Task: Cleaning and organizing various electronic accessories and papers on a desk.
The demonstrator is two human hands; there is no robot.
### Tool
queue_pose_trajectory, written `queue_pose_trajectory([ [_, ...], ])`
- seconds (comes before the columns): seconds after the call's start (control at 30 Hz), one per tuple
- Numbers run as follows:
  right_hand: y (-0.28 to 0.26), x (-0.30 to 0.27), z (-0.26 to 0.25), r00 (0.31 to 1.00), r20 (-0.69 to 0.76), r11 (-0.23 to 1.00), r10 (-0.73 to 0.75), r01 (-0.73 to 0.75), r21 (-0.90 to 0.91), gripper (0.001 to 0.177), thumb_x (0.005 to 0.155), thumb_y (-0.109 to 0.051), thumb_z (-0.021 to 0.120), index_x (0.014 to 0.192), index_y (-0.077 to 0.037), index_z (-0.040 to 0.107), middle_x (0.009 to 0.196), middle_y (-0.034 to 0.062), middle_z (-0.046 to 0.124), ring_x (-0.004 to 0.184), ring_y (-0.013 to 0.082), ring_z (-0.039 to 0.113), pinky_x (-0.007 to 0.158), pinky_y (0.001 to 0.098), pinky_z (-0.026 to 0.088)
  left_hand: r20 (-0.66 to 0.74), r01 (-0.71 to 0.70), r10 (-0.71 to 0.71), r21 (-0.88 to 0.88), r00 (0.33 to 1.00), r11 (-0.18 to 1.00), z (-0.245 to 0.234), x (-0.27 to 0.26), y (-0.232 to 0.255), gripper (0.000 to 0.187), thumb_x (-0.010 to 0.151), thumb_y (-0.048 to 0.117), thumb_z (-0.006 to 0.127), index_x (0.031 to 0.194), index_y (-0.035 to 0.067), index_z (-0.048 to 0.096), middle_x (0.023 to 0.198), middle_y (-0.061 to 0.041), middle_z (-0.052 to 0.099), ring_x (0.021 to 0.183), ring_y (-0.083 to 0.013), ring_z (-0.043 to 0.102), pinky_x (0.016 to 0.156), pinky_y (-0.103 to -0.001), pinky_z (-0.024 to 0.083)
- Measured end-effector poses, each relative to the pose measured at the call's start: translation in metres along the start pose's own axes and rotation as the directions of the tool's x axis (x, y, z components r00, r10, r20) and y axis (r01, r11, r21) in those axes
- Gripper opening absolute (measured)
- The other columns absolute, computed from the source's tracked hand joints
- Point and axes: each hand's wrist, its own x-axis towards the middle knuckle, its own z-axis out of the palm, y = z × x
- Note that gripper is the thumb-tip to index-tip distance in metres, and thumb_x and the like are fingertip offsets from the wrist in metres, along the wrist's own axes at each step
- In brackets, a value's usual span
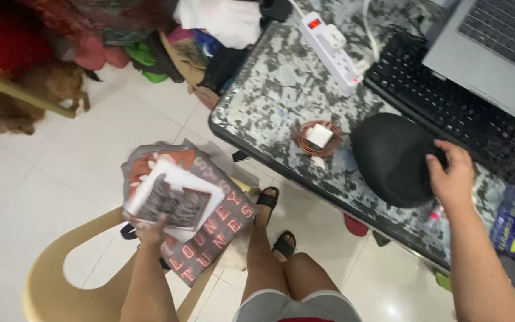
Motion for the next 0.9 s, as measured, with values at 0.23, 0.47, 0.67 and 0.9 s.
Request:
queue_pose_trajectory([
  [0.23,0.029,-0.006,0.012,0.957,0.141,0.894,0.253,-0.287,0.345,0.063,0.099,-0.026,0.073,0.151,-0.001,0.048,0.138,0.0193,0.061,0.125,0.0289,0.059,0.108,0.0409,0.045,0.452,-0.389,0.011,0.756,0.892,0.526,0.143,-0.069,0.084,0.067,0.102,0.067,0.054,0.138,0.011,0.062,0.136,-0.026,0.058,0.116,-0.0402,0.062,0.097,-0.048,0.049],
  [0.47,0.019,-0.012,-0.018,0.659,0.582,0.569,0.476,-0.736,0.368,0.088,0.078,-0.03,0.085,0.149,0.003,0.045,0.141,0.0221,0.059,0.127,0.0317,0.058,0.107,0.0426,0.044,0.818,-0.031,0.209,-0.228,0.536,0.973,0.27,-0.281,0.299,0.08,0.086,0.047,0.074,0.145,0.0,0.046,0.131,-0.016,0.066,0.12,-0.022,0.063,0.102,-0.036,0.049],
  [0.67,-0.053,-0.058,-0.038,0.578,0.601,0.379,0.552,-0.816,0.437,0.084,0.075,-0.028,0.08,0.147,0.0,0.046,0.139,0.0222,0.059,0.125,0.0346,0.057,0.101,0.0486,0.047,0.841,0.077,0.191,-0.264,0.506,0.961,0.285,-0.331,0.351,0.101,0.084,0.049,0.075,0.154,0.003,0.019,0.129,-0.018,0.06,0.113,-0.0246,0.058,0.095,-0.038,0.048],
  [0.9,-0.141,-0.113,-0.045,0.675,0.571,0.404,0.467,-0.737,0.541,0.088,0.07,-0.029,0.081,0.145,0.002,0.046,0.131,0.0233,0.067,0.117,0.035,0.068,0.102,0.0449,0.054,0.662,0.18,0.237,-0.497,0.711,0.849,0.225,-0.337,0.315,0.093,0.079,0.027,0.086,0.145,0.004,0.025,0.131,-0.019,0.054,0.12,-0.0252,0.058,0.098,-0.032,0.05],
])
